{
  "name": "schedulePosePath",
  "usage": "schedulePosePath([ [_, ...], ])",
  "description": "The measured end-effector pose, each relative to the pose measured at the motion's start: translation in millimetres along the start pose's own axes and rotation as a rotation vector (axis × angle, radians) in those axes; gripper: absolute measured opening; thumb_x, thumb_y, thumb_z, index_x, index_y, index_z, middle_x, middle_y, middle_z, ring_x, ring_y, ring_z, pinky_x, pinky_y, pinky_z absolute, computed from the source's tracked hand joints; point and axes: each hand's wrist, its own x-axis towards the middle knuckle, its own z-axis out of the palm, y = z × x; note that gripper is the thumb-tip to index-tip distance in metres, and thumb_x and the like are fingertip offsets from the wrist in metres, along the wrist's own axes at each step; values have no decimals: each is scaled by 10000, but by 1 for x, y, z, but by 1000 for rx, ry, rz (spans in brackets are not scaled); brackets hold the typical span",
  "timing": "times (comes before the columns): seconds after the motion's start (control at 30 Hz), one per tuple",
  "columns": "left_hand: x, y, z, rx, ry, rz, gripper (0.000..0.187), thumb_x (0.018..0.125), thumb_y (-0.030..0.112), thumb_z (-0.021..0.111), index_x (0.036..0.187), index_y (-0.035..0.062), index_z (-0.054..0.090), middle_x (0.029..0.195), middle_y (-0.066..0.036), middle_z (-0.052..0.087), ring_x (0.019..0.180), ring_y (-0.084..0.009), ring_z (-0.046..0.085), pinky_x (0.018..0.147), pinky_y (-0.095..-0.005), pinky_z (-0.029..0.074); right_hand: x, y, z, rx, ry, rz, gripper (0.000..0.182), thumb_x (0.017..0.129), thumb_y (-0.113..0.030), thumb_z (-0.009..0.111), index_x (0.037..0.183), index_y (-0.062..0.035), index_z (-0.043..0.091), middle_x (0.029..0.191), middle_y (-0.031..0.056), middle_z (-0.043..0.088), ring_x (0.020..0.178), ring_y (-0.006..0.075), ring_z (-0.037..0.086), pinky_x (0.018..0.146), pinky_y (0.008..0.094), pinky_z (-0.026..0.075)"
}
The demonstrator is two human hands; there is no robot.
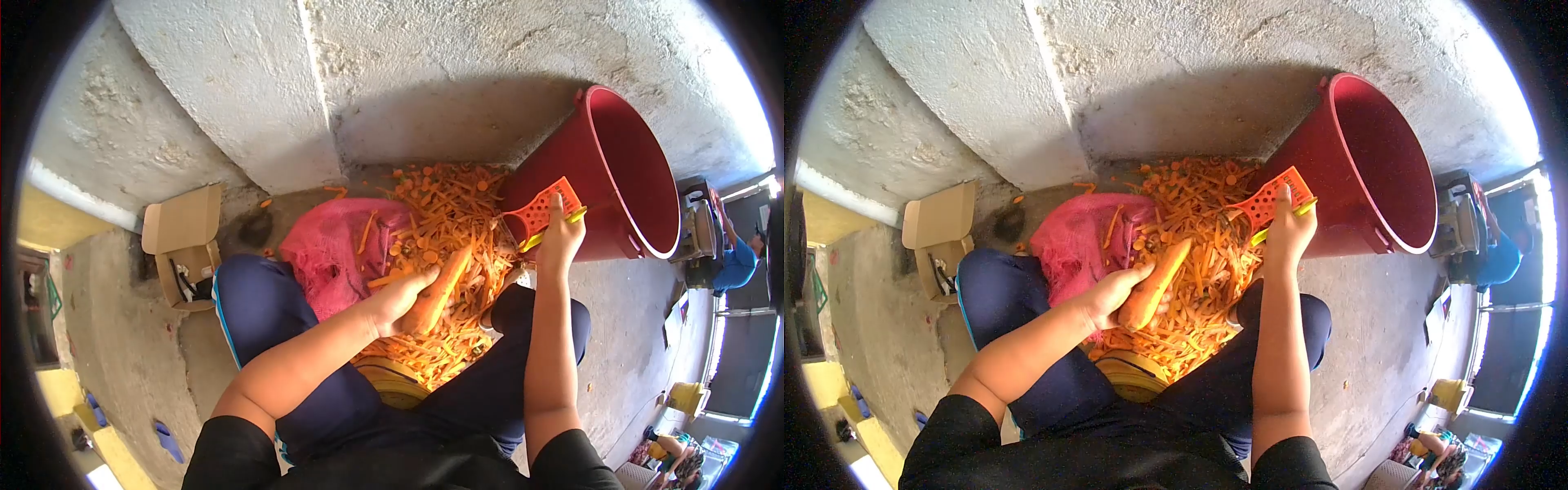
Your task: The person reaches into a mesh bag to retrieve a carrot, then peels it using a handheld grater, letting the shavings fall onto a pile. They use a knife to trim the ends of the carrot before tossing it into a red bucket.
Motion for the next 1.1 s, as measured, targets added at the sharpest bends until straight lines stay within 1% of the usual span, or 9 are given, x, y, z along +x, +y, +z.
schedulePosePath([
  [0.13, 4, 10, -3, -26, 91, 74, 368, 853, 396, 433, 1044, 85, 477, 880, -66, 557, 776, -191, 562, 586, -346, 478, -39, -3, 10, -40, -248, -26, 114, 812, -124, 564, 853, -30, 515, 688, -14, 518, 570, 49, 467, 514, 191, 381],
  [0.27, 5, 13, 7, -159, 26, 146, 325, 878, 339, 398, 1067, 87, 482, 948, -57, 574, 818, -189, 574, 657, -398, 492, -91, -27, 28, 64, -530, 114, 167, 821, -146, 557, 923, -25, 505, 747, 18, 555, 651, 63, 509, 587, 203, 423],
  [0.4, 7, 12, 10, -207, 119, 124, 315, 895, 308, 356, 1064, 73, 481, 949, -67, 580, 824, -180, 579, 648, -375, 497, -100, -24, 32, 63, -643, 135, 179, 820, -142, 564, 917, -8, 497, 815, 20, 558, 698, 61, 506, 640, 220, 431],
  [0.6, 8, 8, 10, -63, 72, 156, 319, 899, 332, 330, 1014, 80, 487, 814, -43, 559, 722, -149, 559, 560, -299, 489, -95, -23, 32, -90, -568, -20, 153, 814, -146, 570, 886, -25, 510, 759, -6, 540, 663, 62, 482, 598, 210, 408],
  [0.67, 5, 5, 4, 83, -53, 147, 326, 897, 355, 323, 997, 87, 482, 779, -36, 535, 687, -140, 538, 530, -272, 474, -62, -2, 24, -281, -324, -209, 125, 805, -151, 578, 847, -43, 532, 680, -27, 497, 613, 52, 435, 528, 213, 367],
  [0.8, 0, -4, 5, 42, -77, 83, 370, 890, 405, 316, 1041, 95, 452, 810, -49, 510, 700, -151, 513, 527, -268, 453, -1, 3, 5, -236, -16, -38, 142, 826, -145, 547, 900, -24, 549, 738, 33, 576, 611, 85, 490, 559, 217, 401],
  [0.93, -6, 7, 16, 21, 121, 37, 410, 874, 435, 345, 1061, 91, 464, 846, -39, 529, 731, -147, 533, 521, -261, 441, -30, -2, 10, -17, -207, 33, 131, 823, -151, 552, 886, -37, 544, 692, -1, 527, 588, 71, 444, 544, 200, 372],
  [0.97, -2, 5, 5, 9, 5, 37, 402, 872, 432, 356, 1044, 92, 484, 873, -45, 555, 756, -151, 559, 544, -277, 469, -39, 7, 9, -60, -275, 67, 136, 820, -151, 556, 889, -37, 531, 687, -18, 505, 590, 64, 420, 551, 207, 364],
  [1.1, -2, 12, 16, -72, -25, 77, 368, 887, 375, 351, 1048, 78, 495, 918, -59, 584, 785, -167, 590, 627, -328, 512, -91, -21, 26, 76, -541, 125, 157, 818, -121, 549, 928, -15, 513, 802, 23, 569, 703, 80, 514, 644, 235, 427],
])
